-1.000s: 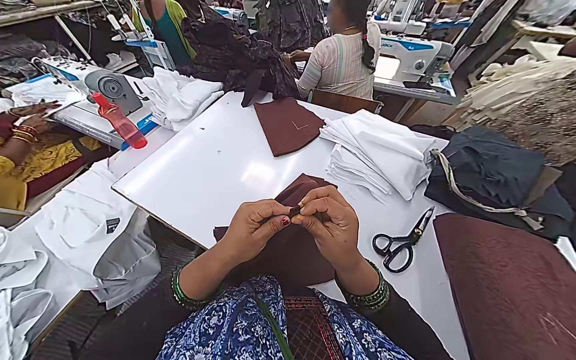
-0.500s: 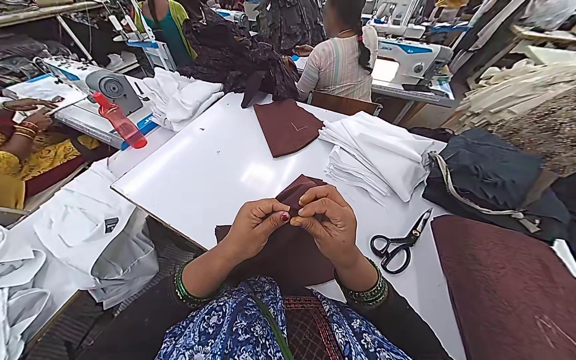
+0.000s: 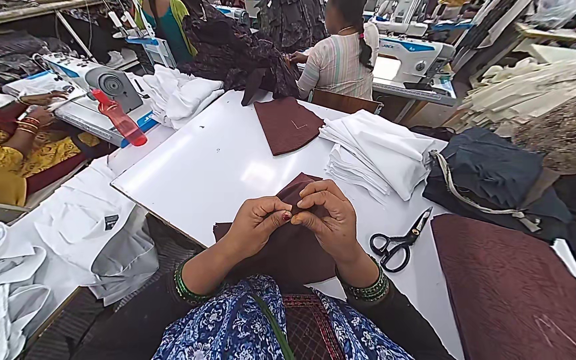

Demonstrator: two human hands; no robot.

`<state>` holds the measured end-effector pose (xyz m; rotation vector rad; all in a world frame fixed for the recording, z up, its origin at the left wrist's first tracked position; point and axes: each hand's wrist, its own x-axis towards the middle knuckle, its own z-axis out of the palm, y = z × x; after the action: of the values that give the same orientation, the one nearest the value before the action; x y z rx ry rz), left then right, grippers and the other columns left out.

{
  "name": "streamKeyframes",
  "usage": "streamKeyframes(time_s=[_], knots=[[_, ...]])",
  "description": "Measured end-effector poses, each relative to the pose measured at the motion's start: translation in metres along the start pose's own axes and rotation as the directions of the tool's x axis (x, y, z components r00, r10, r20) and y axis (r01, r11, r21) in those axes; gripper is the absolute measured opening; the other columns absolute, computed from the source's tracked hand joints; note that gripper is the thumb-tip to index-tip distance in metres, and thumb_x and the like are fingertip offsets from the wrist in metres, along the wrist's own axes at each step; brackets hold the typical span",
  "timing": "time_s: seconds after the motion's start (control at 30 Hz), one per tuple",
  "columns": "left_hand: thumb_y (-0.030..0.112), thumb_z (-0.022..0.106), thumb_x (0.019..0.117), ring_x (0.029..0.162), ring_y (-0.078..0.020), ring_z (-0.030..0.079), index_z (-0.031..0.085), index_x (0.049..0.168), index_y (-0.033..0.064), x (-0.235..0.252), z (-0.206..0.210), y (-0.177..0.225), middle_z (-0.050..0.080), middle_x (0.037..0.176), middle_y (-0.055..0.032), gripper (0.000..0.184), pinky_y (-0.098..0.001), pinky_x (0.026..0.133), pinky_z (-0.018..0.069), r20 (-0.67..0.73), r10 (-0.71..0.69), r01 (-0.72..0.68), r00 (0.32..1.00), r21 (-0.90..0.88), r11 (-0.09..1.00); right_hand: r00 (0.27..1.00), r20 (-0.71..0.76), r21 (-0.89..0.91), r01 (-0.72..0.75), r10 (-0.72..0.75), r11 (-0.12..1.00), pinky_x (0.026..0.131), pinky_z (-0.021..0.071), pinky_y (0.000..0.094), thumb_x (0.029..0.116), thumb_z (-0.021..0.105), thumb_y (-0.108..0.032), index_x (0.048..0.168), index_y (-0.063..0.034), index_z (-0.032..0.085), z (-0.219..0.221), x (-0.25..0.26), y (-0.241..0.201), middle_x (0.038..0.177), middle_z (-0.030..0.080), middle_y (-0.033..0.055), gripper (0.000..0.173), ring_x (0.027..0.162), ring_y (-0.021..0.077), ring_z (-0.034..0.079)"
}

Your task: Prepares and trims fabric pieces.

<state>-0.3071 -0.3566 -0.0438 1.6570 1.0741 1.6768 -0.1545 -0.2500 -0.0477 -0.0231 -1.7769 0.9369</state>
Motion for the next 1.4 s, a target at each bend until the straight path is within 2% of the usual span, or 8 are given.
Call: streamKeyframes(time_s=[0.5,0.63,0.9,1.0,1.07,1.2,1.3,1.4], knots=[[0.034,0.071,0.0953,0.093,0.0101,0.062,0.072,0.100,0.0129,-0.004,0.001,-0.008,0.070,0.095,0.0138,0.021,-0.0119,0.083,0.0520,0.030,0.089,-0.088,0.996,-0.021,0.996,0.996,0.021,-0.057,0.093,-0.092,0.994,0.099,0.0457,0.0163,0.0978,0.068,-0.033,0.091,-0.0114,0.066,0.002,-0.002,0.001,0.102,0.064,-0.0028,0.023,0.109,0.0007,0.058],[0.023,0.076,0.0929,0.083,0.0049,0.061,0.063,0.093,0.0028,-0.007,0.007,-0.013,0.065,0.085,0.0016,0.024,-0.0119,0.077,0.0512,-0.031,0.164,-0.155,0.986,0.202,0.967,0.998,0.046,-0.032,0.037,-0.035,0.999,0.106,0.0456,0.0246,0.0981,0.067,-0.037,0.089,-0.0116,0.064,0.005,-0.003,0.001,0.098,0.067,-0.0015,0.027,0.110,0.0035,0.061],[0.022,0.063,0.1029,0.095,0.0058,0.063,0.067,0.106,0.0114,-0.005,-0.012,0.010,0.067,0.101,0.0062,0.012,-0.0108,0.085,0.0518,-0.067,0.406,-0.337,0.911,0.444,0.830,0.985,0.153,0.100,-0.097,0.081,0.990,0.100,0.0522,0.0306,0.0964,0.042,-0.072,0.146,-0.0131,0.042,-0.044,0.025,0.025,0.127,0.068,-0.0051,0.077,0.120,0.0069,0.062],[0.024,0.060,0.1044,0.099,0.0046,0.062,0.065,0.107,0.0111,-0.007,-0.017,0.022,0.066,0.103,0.0046,0.014,-0.0101,0.087,0.0508,0.022,0.470,-0.418,0.882,0.496,0.761,0.951,0.304,0.019,-0.057,0.048,0.998,0.113,0.0429,0.0398,0.0826,0.059,-0.079,0.148,-0.0055,0.043,-0.062,0.037,0.042,0.138,0.063,0.0019,0.100,0.134,0.0138,0.053],[0.023,0.060,0.1045,0.101,0.0030,0.063,0.065,0.107,0.0120,-0.009,-0.023,0.034,0.066,0.105,0.0048,0.012,-0.0115,0.089,0.0512,0.070,0.501,-0.460,0.863,0.522,0.719,0.877,0.468,-0.169,-0.034,0.111,0.985,0.120,0.0216,0.0603,0.0730,0.070,-0.074,0.150,0.0010,0.044,-0.068,0.042,0.054,0.149,0.056,0.0108,0.111,0.144,0.0254,0.043],[0.025,0.062,0.1036,0.104,0.0038,0.063,0.066,0.108,0.0194,-0.011,-0.040,0.066,0.067,0.109,0.0127,0.009,-0.0138,0.091,0.0514,0.042,0.546,-0.453,0.836,0.614,0.647,0.679,0.621,-0.337,-0.220,0.392,0.915,0.118,0.0074,0.0728,0.0716,0.089,-0.017,0.136,0.0012,0.062,-0.077,0.040,0.070,0.136,0.065,0.0171,0.072,0.136,0.0344,0.053],[0.029,0.062,0.1033,0.105,0.0060,0.063,0.068,0.111,0.0252,-0.011,-0.063,0.080,0.067,0.111,0.0188,0.011,-0.0137,0.091,0.0511,-0.023,0.589,-0.416,0.808,0.685,0.598,0.580,0.598,-0.408,-0.372,0.552,0.833,0.107,0.0367,0.0479,0.0827,0.081,-0.010,0.095,0.0023,0.073,-0.083,0.030,0.080,0.090,0.071,0.0115,0.019,0.094,0.0184,0.064],[0.028,0.065,0.1012,0.101,0.0030,0.066,0.072,0.109,0.0261,-0.014,-0.095,0.083,0.070,0.107,0.0188,0.011,-0.0188,0.091,0.0540,-0.138,0.585,-0.335,0.799,0.706,0.624,0.588,0.587,-0.357,-0.430,0.557,0.829,0.072,0.0470,0.0279,0.0905,0.074,-0.014,0.083,0.0011,0.069,-0.088,0.016,0.090,0.076,0.063,0.0018,0.018,0.072,0.0042,0.055]])
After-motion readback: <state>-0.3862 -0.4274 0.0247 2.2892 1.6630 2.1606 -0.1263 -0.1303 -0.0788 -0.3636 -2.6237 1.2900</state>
